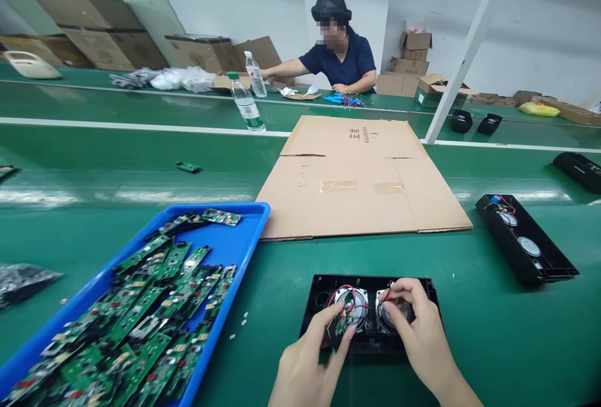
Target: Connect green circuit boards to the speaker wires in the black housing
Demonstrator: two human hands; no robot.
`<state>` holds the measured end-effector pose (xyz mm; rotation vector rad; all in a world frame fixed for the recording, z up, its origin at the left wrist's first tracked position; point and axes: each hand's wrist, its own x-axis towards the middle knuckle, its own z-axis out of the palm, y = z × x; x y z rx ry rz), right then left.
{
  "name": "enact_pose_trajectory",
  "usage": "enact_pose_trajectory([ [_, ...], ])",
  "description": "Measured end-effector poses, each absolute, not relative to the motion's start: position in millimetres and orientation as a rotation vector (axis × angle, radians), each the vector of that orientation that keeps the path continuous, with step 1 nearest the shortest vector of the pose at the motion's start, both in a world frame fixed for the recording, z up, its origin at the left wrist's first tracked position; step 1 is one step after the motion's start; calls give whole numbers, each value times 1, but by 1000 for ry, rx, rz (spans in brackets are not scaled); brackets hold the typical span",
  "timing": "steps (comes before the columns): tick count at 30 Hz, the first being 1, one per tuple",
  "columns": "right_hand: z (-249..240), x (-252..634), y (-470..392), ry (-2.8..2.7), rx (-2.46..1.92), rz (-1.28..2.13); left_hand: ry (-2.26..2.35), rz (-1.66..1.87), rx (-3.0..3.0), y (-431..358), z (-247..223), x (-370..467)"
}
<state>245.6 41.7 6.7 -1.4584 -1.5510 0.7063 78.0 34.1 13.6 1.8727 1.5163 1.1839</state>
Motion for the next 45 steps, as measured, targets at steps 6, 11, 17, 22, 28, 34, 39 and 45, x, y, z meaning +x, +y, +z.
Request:
enact_pose_trajectory([
  [6,12,249,40,-1462,-1408,924,1495,1146,1915,34,8,80],
  [11,15,247,40,-1762,-1214,624,1504,1149,1857,34,6,84],
  [17,9,240,41,-1995,-1168,302,1490,1172,1869,33,6,87],
  [22,2,239,40,-1987,-1203,229,1397,1140,1937,33,2,88],
  [28,1,240,39,-1969,-1197,265,1320,1158,1934,35,-2,86],
  [34,1,240,38,-1967,-1186,251,1251,1098,1892,36,-2,81],
  [39,1,242,37,-1800,-1235,358,1196,1091,1844,36,0,81],
  [45,0,243,38,-1886,-1182,243,1160,1099,1812,36,0,81],
])
